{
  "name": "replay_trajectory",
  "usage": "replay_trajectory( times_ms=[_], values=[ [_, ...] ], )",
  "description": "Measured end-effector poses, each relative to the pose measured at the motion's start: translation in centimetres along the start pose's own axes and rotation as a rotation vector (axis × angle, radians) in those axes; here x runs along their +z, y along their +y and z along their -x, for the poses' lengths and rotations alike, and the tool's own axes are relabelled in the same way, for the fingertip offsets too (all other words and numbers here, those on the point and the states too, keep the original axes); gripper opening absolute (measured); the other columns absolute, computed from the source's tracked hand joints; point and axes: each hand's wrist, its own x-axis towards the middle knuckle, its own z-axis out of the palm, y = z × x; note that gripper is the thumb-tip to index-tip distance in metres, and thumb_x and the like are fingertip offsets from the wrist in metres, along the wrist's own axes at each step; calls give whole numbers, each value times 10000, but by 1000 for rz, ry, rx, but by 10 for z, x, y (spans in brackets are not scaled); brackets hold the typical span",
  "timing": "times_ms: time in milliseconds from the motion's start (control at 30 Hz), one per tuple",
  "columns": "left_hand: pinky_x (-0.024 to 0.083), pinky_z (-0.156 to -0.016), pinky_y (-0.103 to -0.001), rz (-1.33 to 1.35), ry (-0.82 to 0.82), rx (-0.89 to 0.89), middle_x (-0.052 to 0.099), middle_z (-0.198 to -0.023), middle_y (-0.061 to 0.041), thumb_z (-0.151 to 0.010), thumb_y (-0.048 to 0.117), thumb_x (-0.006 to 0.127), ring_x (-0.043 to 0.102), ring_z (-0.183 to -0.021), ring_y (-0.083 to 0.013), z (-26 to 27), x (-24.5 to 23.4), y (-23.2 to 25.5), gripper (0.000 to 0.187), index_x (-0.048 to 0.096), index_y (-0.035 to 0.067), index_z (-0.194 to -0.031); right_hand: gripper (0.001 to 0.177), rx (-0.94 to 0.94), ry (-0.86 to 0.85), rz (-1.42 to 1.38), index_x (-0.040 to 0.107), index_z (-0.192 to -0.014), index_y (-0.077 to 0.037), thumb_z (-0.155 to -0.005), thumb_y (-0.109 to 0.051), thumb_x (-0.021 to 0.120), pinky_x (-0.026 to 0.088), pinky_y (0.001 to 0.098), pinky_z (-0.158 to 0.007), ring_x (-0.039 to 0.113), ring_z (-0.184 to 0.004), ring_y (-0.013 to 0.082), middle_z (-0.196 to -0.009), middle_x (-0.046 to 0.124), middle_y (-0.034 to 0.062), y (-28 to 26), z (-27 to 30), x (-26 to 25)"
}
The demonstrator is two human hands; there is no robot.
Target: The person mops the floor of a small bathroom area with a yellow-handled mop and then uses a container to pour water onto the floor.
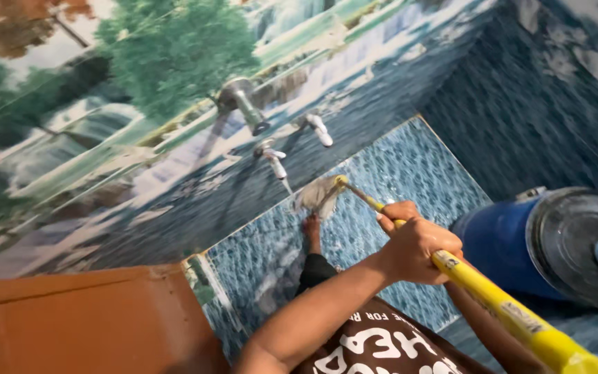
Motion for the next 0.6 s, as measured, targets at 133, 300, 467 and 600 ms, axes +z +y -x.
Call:
replay_trajectory(
  times_ms=[133, 300, 467, 600],
  values=[
    [477, -621, -344, 5, -117, 7, 564, -651, -75, -772, 80, 667, 620, -615, -259, 7, 21, -4, 174, 504, 85, -711, 229, -58, 92, 93, 581, -815, -50, -905, -142, 770, 417, 387, -681, 536, -701, 257, -741, 566, 119, 29, 21, -27],
    [514, -862, -368, 59, -297, -102, 689, -860, -19, -777, 238, 787, 680, -872, -227, 21, 4, -7, 217, 651, 130, -909, 387, 188, 29, 349, 490, -557, -69, -802, -173, 772, 312, 425, -497, 406, -470, 255, -518, 423, 116, 77, 78, -34],
    [460, -1014, -444, -437, -230, -588, 604, -1295, -161, -676, 426, 901, 571, -1218, -368, 42, -99, -71, 722, 668, 92, -1273, 396, 351, 309, 379, 516, -589, -56, -875, -175, 763, 387, 358, -526, 429, -499, 138, -552, 498, 71, 82, 42, -41],
    [435, -984, -527, -973, -75, -599, 629, -1257, -179, -829, 352, 795, 560, -1199, -393, 66, -201, -157, 516, 655, 35, -1211, 398, 481, 432, 81, 491, -596, -43, -893, -150, 733, 383, 317, -568, 441, -573, 118, -591, 510, 36, 37, -6, -66]
  ],
)
